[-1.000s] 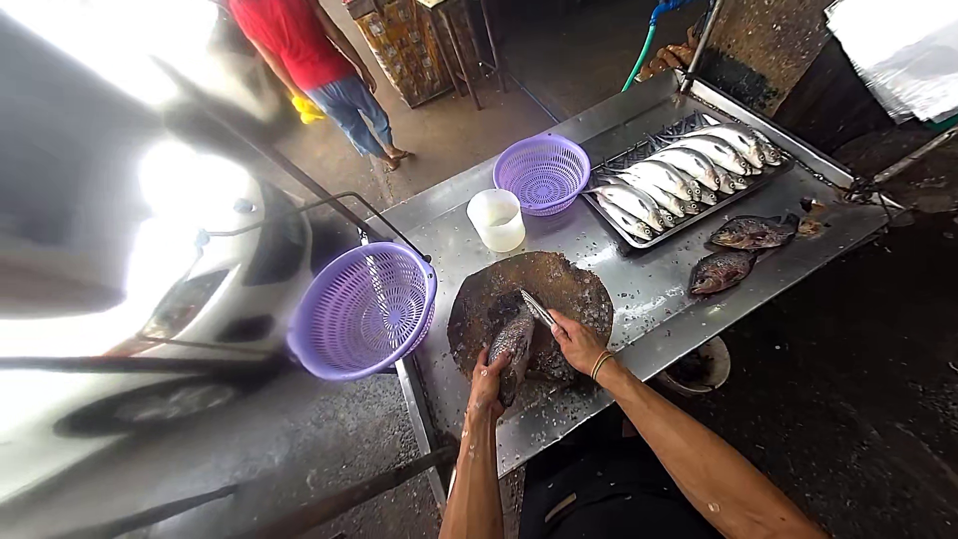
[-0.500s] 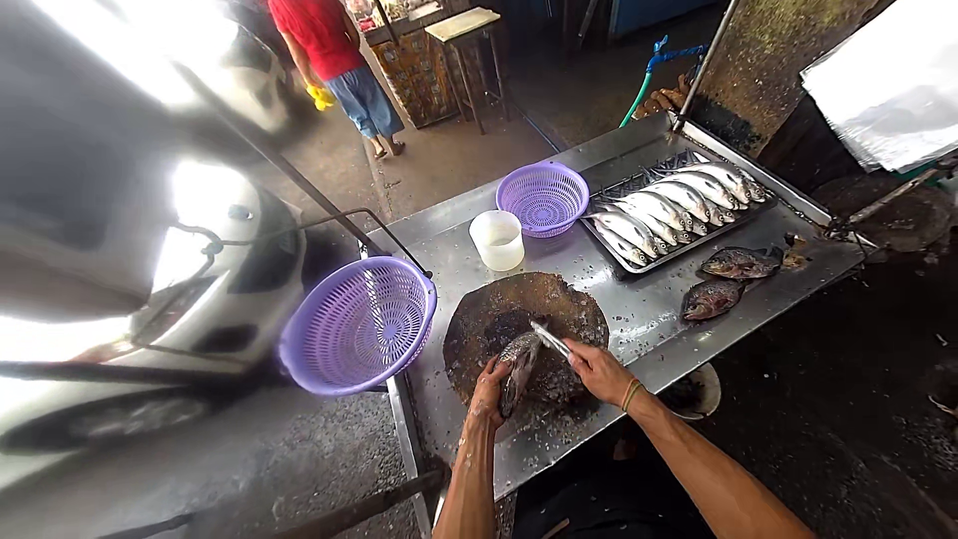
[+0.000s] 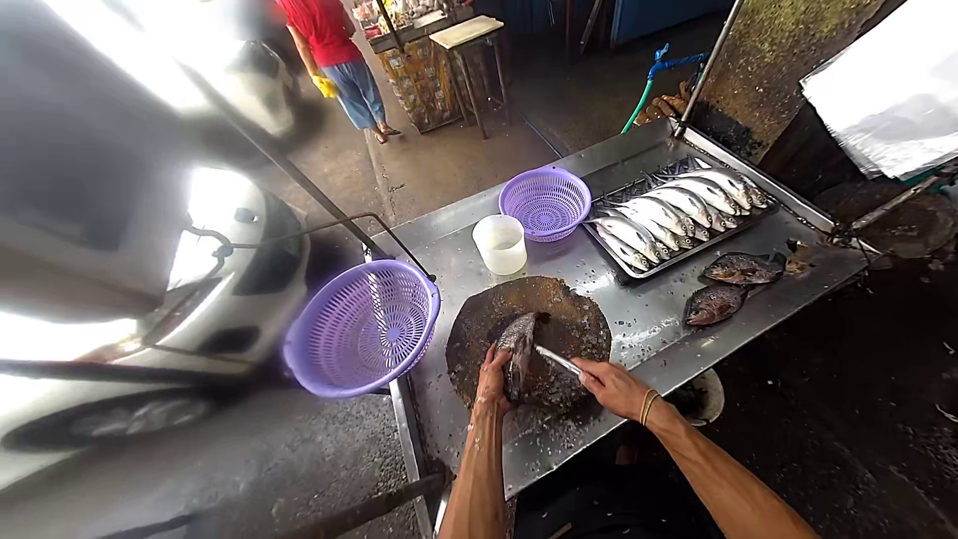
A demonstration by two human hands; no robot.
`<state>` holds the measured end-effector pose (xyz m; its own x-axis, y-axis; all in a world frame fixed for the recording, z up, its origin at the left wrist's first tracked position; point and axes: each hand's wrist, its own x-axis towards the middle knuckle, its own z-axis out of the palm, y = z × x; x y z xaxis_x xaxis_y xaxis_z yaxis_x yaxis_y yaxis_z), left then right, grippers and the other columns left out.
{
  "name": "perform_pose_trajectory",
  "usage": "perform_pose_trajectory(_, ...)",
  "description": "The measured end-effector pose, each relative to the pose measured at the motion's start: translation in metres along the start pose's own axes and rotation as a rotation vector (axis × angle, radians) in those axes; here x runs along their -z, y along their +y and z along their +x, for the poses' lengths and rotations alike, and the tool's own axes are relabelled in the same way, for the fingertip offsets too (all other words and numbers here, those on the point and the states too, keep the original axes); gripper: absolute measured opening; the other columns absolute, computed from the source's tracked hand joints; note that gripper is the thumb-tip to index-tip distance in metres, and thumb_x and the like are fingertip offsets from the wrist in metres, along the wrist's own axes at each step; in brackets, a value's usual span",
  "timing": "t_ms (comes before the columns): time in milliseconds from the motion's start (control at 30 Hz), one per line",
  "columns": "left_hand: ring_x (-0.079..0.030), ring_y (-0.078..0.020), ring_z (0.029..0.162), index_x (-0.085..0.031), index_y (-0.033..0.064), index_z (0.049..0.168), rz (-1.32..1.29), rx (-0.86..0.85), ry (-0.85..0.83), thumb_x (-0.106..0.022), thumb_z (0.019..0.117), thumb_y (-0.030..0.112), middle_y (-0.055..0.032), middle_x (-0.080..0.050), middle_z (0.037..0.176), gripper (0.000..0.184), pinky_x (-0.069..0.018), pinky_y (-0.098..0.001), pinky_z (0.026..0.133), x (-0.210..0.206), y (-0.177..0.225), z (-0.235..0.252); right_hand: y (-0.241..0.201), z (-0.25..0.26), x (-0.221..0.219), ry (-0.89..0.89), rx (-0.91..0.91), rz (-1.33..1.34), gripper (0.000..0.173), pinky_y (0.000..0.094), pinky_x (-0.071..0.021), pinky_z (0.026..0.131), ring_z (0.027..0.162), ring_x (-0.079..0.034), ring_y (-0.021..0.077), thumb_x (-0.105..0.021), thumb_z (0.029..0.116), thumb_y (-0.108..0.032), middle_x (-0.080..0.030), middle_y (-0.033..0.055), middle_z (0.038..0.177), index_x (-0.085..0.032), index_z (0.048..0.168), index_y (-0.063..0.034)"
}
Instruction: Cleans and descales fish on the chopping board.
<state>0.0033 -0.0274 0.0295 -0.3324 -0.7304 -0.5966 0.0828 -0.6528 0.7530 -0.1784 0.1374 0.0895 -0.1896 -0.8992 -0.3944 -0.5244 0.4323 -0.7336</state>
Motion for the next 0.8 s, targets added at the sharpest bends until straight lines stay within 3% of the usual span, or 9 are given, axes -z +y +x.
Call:
perform_pose_trajectory(133, -0.067, -0.0217, 0.088, -0.038, 0.0133, 0.154, -0.068, -0.01, 0.088, -0.053, 0.1044, 0.017, -0.0163, -0.065, 0.115, 0.052, -0.0575, -0.0397, 0.072, -0.034, 0.0, -0.005, -0.02, 0.013, -0.028, 0.296, 0.004, 0.154, 0.05, 0.0502, -0.0515, 0.105, 0.112, -0.07, 0.0318, -0.039, 0.1095, -0.025, -0.069, 0.0201, 0.128, -0.044, 0.156, -0.0073)
perform_pose_trajectory(200, -0.066, -0.0193, 0.083, -0.039, 0.0156, 0.152, -0.118, -0.001, 0.094, -0.052, 0.1036, 0.017, -0.0138, -0.066, 0.11, 0.05, -0.057, -0.0375, 0.067, -0.037, -0.002, -0.006, -0.022, -0.002, -0.054, 0.189, 0.013, 0.093, 0.05, 0.0535, -0.0549, 0.093, 0.096, -0.072, 0.0343, -0.038, 0.1095, -0.028, -0.073, 0.0204, 0.109, -0.044, 0.157, -0.0115)
perform_pose_trajectory(300, -0.066, -0.0199, 0.091, -0.032, 0.0203, 0.158, -0.08, 0.007, 0.032, -0.052, 0.1037, 0.017, -0.0143, -0.064, 0.119, 0.057, -0.0573, -0.0389, 0.071, -0.025, -0.006, -0.005, -0.017, -0.009, -0.023, 0.005, -0.012, -0.022, 0.05, 0.0566, -0.0527, 0.096, 0.104, -0.071, 0.0349, -0.036, 0.1098, -0.033, -0.072, 0.0184, 0.116, -0.044, 0.157, -0.0205)
perform_pose_trajectory(433, -0.067, -0.0213, 0.082, -0.042, 0.0168, 0.149, -0.218, 0.035, 0.022, -0.045, 0.1069, 0.023, -0.0129, -0.066, 0.107, 0.042, -0.0575, -0.0401, 0.066, -0.044, -0.011, -0.003, -0.016, 0.005, -0.047, 0.289, 0.039, 0.159, 0.05, 0.0526, -0.0547, 0.097, 0.101, -0.072, 0.0329, -0.037, 0.1096, -0.028, -0.073, 0.0198, 0.115, -0.046, 0.155, -0.0098)
perform_pose_trajectory(500, -0.067, -0.0213, 0.075, -0.044, 0.0184, 0.146, -0.257, 0.051, 0.028, -0.043, 0.1074, 0.027, -0.0122, -0.067, 0.101, 0.039, -0.0575, -0.0392, 0.06, -0.043, -0.008, -0.003, -0.013, -0.012, -0.053, 0.192, 0.069, 0.077, 0.049, 0.0544, -0.0565, 0.089, 0.092, -0.073, 0.0342, -0.038, 0.1094, -0.031, -0.074, 0.0193, 0.104, -0.047, 0.155, -0.0137)
perform_pose_trajectory(567, -0.066, -0.0211, 0.079, -0.039, 0.0214, 0.151, -0.212, 0.046, 0.021, -0.043, 0.1074, 0.025, -0.012, -0.066, 0.106, 0.044, -0.0571, -0.0397, 0.063, -0.036, -0.007, -0.003, -0.013, -0.015, -0.034, 0.095, 0.058, 0.008, 0.049, 0.0558, -0.056, 0.089, 0.092, -0.073, 0.0346, -0.037, 0.1093, -0.033, -0.074, 0.0178, 0.104, -0.046, 0.156, -0.0193)
perform_pose_trajectory(667, -0.066, -0.023, 0.08, -0.04, 0.0195, 0.15, -0.218, 0.03, 0.043, -0.044, 0.1072, 0.025, -0.0134, -0.065, 0.106, 0.044, -0.0568, -0.0419, 0.063, -0.045, -0.008, 0.0, -0.012, 0.005, -0.037, 0.266, 0.013, 0.129, 0.05, 0.0529, -0.0555, 0.094, 0.097, -0.073, 0.0328, -0.037, 0.1097, -0.031, -0.074, 0.0184, 0.111, -0.046, 0.156, -0.0129)
perform_pose_trajectory(733, -0.066, -0.0209, 0.083, -0.042, 0.0183, 0.147, -0.242, 0.026, 0.057, -0.044, 0.1066, 0.024, -0.0111, -0.064, 0.107, 0.041, -0.0568, -0.0403, 0.066, -0.046, -0.005, -0.002, -0.012, -0.006, -0.06, 0.225, 0.013, 0.157, 0.05, 0.0531, -0.0557, 0.091, 0.093, -0.072, 0.034, -0.037, 0.11, -0.029, -0.073, 0.0203, 0.106, -0.044, 0.156, -0.0103)
perform_pose_trajectory(800, -0.066, -0.021, 0.078, -0.04, 0.0184, 0.149, -0.239, 0.006, 0.06, -0.044, 0.107, 0.024, -0.0117, -0.065, 0.106, 0.042, -0.057, -0.0387, 0.061, -0.04, -0.001, 0.004, -0.007, -0.016, -0.048, 0.089, 0.002, 0.054, 0.05, 0.0558, -0.0555, 0.09, 0.094, -0.072, 0.0351, -0.036, 0.1097, -0.033, -0.074, 0.0191, 0.106, -0.044, 0.157, -0.0176)
